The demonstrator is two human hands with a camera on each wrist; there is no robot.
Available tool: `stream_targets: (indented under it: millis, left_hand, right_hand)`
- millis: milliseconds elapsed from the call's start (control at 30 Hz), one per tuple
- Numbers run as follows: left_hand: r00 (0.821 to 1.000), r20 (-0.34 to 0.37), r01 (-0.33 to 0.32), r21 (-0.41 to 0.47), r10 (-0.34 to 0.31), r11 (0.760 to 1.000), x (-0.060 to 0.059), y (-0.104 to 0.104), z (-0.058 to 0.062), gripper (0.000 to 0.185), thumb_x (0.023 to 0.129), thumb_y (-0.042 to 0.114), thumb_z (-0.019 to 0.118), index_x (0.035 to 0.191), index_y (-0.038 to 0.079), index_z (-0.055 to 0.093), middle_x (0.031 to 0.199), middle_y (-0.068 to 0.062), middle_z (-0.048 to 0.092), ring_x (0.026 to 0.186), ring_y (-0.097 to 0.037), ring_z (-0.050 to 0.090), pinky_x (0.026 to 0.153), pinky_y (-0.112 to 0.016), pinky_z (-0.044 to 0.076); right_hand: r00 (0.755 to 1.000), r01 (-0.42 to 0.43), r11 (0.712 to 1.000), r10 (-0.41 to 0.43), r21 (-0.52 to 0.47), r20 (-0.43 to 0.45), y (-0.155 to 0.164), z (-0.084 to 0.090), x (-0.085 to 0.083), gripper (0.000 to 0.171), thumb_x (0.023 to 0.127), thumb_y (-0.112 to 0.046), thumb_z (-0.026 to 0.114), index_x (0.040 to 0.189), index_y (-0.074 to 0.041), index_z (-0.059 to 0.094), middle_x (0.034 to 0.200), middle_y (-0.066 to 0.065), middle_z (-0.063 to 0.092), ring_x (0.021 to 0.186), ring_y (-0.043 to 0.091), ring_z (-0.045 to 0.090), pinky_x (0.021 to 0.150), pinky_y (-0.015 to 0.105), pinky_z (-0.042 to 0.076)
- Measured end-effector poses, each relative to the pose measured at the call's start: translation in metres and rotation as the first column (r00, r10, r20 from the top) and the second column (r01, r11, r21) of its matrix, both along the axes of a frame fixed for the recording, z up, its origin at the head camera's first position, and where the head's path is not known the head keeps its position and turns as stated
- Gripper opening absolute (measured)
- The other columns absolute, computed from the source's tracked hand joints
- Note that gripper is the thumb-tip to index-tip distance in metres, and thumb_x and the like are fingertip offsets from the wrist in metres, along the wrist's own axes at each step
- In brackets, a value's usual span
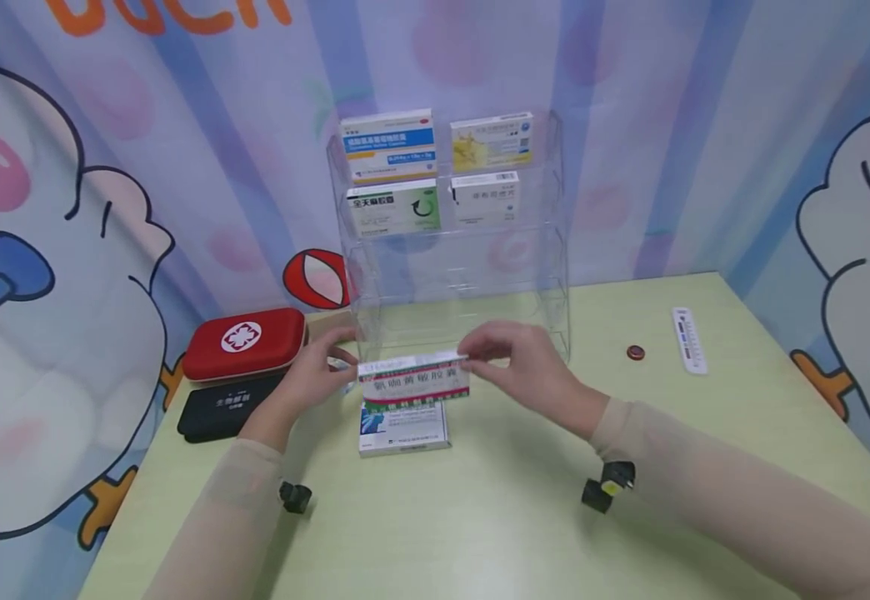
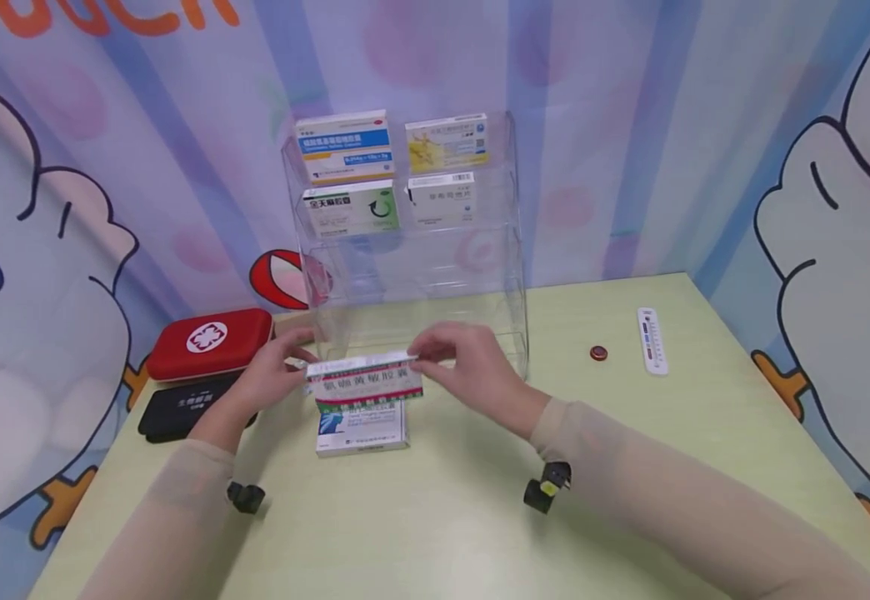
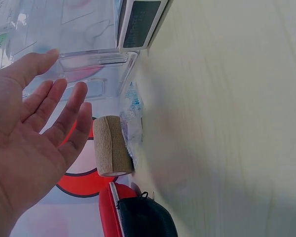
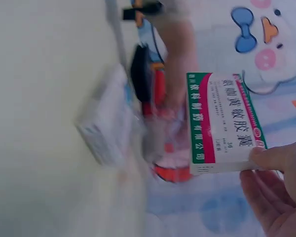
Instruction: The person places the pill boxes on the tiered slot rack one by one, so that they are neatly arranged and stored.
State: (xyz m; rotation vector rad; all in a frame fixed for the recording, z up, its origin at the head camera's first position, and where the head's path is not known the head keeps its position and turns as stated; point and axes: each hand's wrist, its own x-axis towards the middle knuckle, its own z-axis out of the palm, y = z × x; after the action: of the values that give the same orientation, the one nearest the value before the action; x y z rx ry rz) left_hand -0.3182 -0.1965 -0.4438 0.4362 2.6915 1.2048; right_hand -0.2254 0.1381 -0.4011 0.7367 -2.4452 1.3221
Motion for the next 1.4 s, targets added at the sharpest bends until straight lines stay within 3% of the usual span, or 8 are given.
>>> stream_targets:
  millis: [200, 367, 533, 733, 900, 1033, 1233, 1400]
  left_hand:
    - [1.0, -0.002, -0.009, -0.018, 0.009, 1.0, 0.0, -0.001, 0.001, 0.066, 0.094, 0.022, 0.076, 0.153, 0.022, 0.045, 0.151, -0.01, 0.052, 0.12, -0.029, 0.062, 0.101, -0.046, 0.057]
    - [1.0, 0.01, -0.012, -0.019, 0.012, 1.0, 0.0, 0.002, 0.002, 0.067, 0.094, 0.023, 0.077, 0.153, 0.02, 0.045, 0.152, -0.013, 0.051, 0.12, -0.031, 0.063, 0.1, -0.046, 0.058]
    - [1.0, 0.009, -0.011, -0.021, 0.012, 1.0, -0.001, 0.001, 0.001, 0.069, 0.093, 0.024, 0.078, 0.153, 0.021, 0.044, 0.153, -0.013, 0.05, 0.12, -0.031, 0.063, 0.098, -0.044, 0.059]
    - [1.0, 0.009, -0.015, -0.01, 0.015, 1.0, -0.002, 0.0, 0.0, 0.068, 0.093, 0.023, 0.078, 0.152, 0.021, 0.045, 0.153, -0.011, 0.051, 0.119, -0.03, 0.063, 0.099, -0.045, 0.059]
    - [1.0, -0.009, -0.003, 0.001, 0.003, 1.0, -0.002, 0.001, -0.002, 0.067, 0.093, 0.022, 0.078, 0.152, 0.021, 0.045, 0.152, -0.008, 0.051, 0.118, -0.029, 0.063, 0.1, -0.046, 0.058]
    - [1.0, -0.014, 0.0, -0.001, 0.0, 1.0, -0.002, 0.001, -0.004, 0.068, 0.093, 0.022, 0.078, 0.152, 0.022, 0.045, 0.151, -0.007, 0.052, 0.117, -0.028, 0.064, 0.099, -0.045, 0.058]
    - [1.0, -0.009, -0.008, -0.007, 0.008, 1.0, 0.0, 0.001, -0.003, 0.068, 0.093, 0.022, 0.078, 0.152, 0.023, 0.045, 0.15, -0.007, 0.052, 0.117, -0.028, 0.064, 0.097, -0.044, 0.059]
    - [1.0, -0.009, -0.012, -0.006, 0.012, 1.0, -0.001, 0.001, -0.002, 0.068, 0.093, 0.023, 0.078, 0.152, 0.022, 0.045, 0.151, -0.01, 0.052, 0.118, -0.029, 0.064, 0.097, -0.043, 0.06]
  right_hand:
    - [0.984, 0.036, 0.997, -0.047, -0.066, -0.171, 0.004, 0.046, -0.053, 0.018, 0.091, -0.004, 0.078, 0.108, -0.007, 0.075, 0.109, 0.006, 0.076, 0.098, 0.016, 0.074, 0.09, 0.028, 0.061]
    - [0.954, 0.116, 0.99, -0.134, -0.079, -0.269, 0.008, 0.072, -0.092, 0.018, 0.092, -0.006, 0.077, 0.11, -0.006, 0.075, 0.114, 0.007, 0.075, 0.106, 0.018, 0.072, 0.093, 0.028, 0.059]
    - [0.941, 0.194, 0.98, -0.198, -0.044, -0.275, 0.005, 0.075, -0.116, 0.017, 0.094, -0.01, 0.076, 0.111, -0.009, 0.075, 0.114, 0.004, 0.075, 0.105, 0.015, 0.07, 0.093, 0.026, 0.059]
    - [0.964, 0.172, 0.985, -0.165, 0.015, -0.206, -0.004, 0.057, -0.129, 0.016, 0.093, -0.007, 0.075, 0.109, -0.007, 0.075, 0.113, 0.004, 0.072, 0.101, 0.015, 0.069, 0.092, 0.024, 0.059]
    - [0.961, 0.183, 0.983, -0.184, -0.023, -0.208, -0.008, 0.041, -0.125, 0.028, 0.092, -0.007, 0.077, 0.12, -0.006, 0.073, 0.122, 0.008, 0.072, 0.107, 0.019, 0.07, 0.095, 0.027, 0.058]
    - [0.955, 0.177, 0.981, -0.191, -0.081, -0.226, -0.011, 0.026, -0.106, 0.033, 0.091, -0.007, 0.078, 0.122, -0.004, 0.07, 0.121, 0.01, 0.071, 0.103, 0.021, 0.071, 0.098, 0.031, 0.057]
    - [0.998, 0.069, 0.994, -0.069, 0.087, -0.011, -0.02, -0.019, -0.057, 0.022, 0.091, -0.007, 0.077, 0.113, -0.005, 0.073, 0.111, 0.01, 0.074, 0.089, 0.016, 0.073, 0.082, 0.026, 0.061]
    - [0.984, -0.024, 0.971, -0.019, 0.238, 0.178, -0.026, -0.055, -0.031, 0.027, 0.091, -0.013, 0.079, 0.116, -0.004, 0.074, 0.111, 0.012, 0.075, 0.086, 0.011, 0.07, 0.076, 0.024, 0.059]
